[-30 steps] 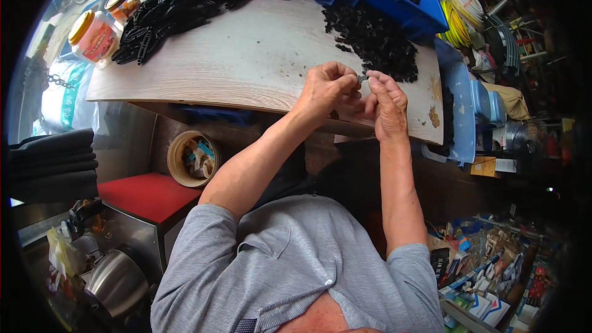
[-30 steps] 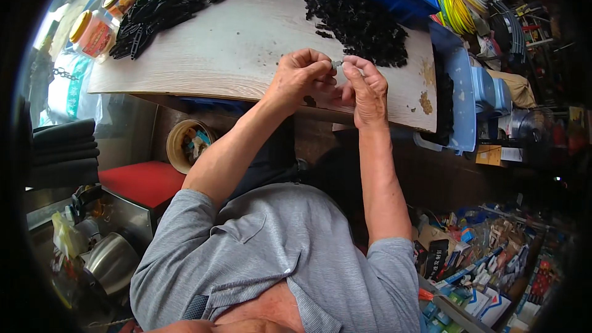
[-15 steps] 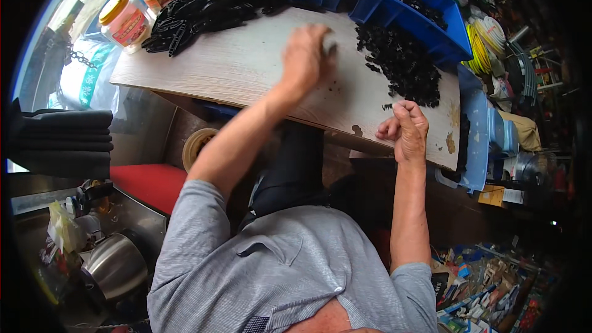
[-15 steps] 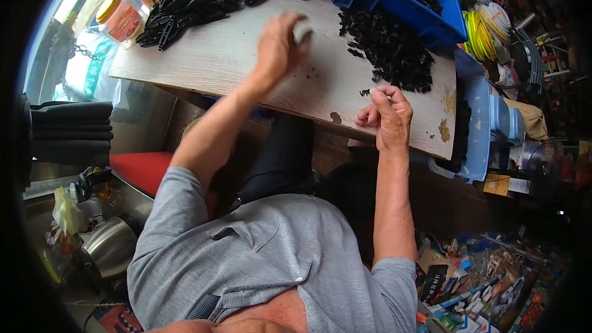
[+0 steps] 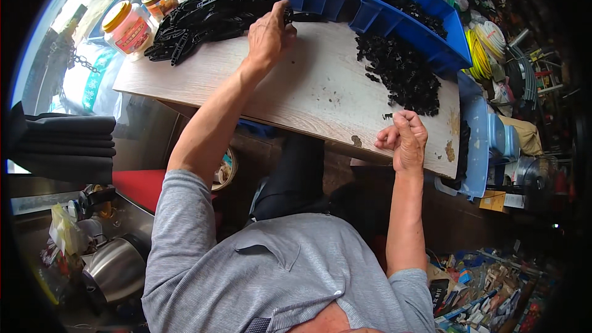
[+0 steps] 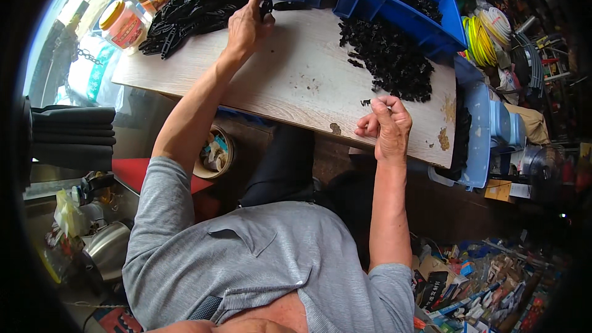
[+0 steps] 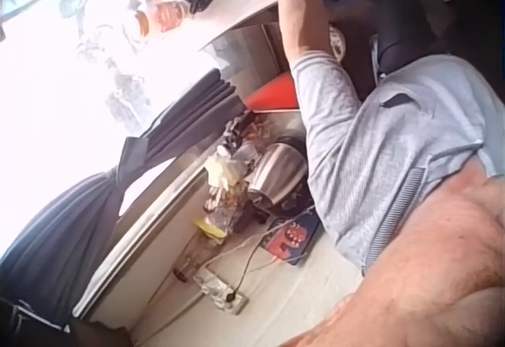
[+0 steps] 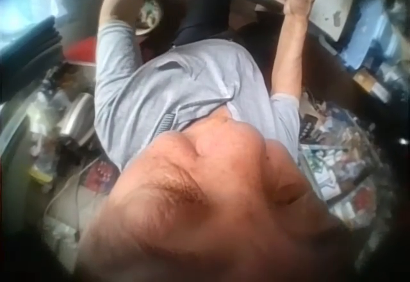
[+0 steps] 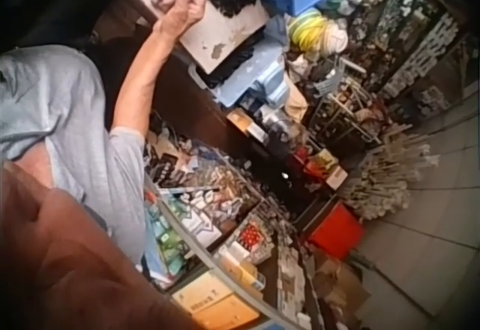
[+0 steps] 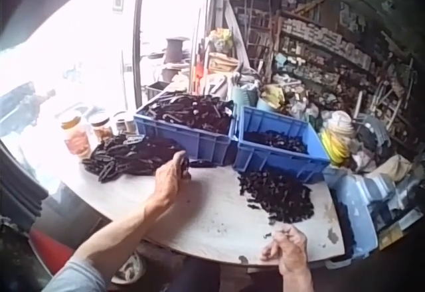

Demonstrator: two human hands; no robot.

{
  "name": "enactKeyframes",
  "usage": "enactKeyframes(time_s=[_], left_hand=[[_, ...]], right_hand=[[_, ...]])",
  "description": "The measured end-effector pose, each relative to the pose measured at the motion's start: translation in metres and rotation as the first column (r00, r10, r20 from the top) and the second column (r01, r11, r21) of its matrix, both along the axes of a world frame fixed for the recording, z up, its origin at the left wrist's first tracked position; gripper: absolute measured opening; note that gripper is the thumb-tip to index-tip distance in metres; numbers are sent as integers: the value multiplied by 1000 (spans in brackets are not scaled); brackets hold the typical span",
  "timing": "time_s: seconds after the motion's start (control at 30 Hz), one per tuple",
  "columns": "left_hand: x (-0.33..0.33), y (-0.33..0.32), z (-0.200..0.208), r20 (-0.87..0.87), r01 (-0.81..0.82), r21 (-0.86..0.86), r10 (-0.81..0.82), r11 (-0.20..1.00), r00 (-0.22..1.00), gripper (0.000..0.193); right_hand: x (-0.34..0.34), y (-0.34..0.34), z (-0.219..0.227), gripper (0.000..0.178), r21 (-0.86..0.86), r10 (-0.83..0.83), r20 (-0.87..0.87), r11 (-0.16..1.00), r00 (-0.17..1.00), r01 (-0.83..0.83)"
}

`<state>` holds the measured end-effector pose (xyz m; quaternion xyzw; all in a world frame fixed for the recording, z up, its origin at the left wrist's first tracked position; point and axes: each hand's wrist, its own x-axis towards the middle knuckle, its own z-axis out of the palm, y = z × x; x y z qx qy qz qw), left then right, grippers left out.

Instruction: Sorting and inspecting small black plastic components at a workbench.

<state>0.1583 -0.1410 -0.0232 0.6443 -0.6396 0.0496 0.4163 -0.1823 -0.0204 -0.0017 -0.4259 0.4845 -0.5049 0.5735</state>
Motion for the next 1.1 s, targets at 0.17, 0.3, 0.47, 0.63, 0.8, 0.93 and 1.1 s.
enactKeyframes(time_s=[0.17,0.3,0.47,0.63,0.8,0.93,1.1], left_hand=[[-21,53,4,-259,186,108,-153,977,954,45],[-36,83,6,-683,308,90,-166,947,711,33],[-56,114,2,-523,325,120,-218,938,824,18],[-62,118,2,109,94,28,-97,995,989,24],[-61,124,3,214,74,-35,-65,997,975,24],[-88,134,7,-603,456,163,-278,875,748,25],[-135,143,15,-981,745,4,-142,668,132,27]], right_hand=[[2,0,2,22,-9,-13,26,1000,1000,14],[4,0,1,22,-21,-27,35,999,999,28],[2,2,-1,21,-23,-34,44,999,998,35],[3,4,-2,20,-38,-41,64,998,997,43],[2,5,-3,16,-41,-40,98,998,994,45],[13,6,-3,14,-62,-36,185,997,982,48],[24,10,-3,15,-110,20,266,994,964,10]])
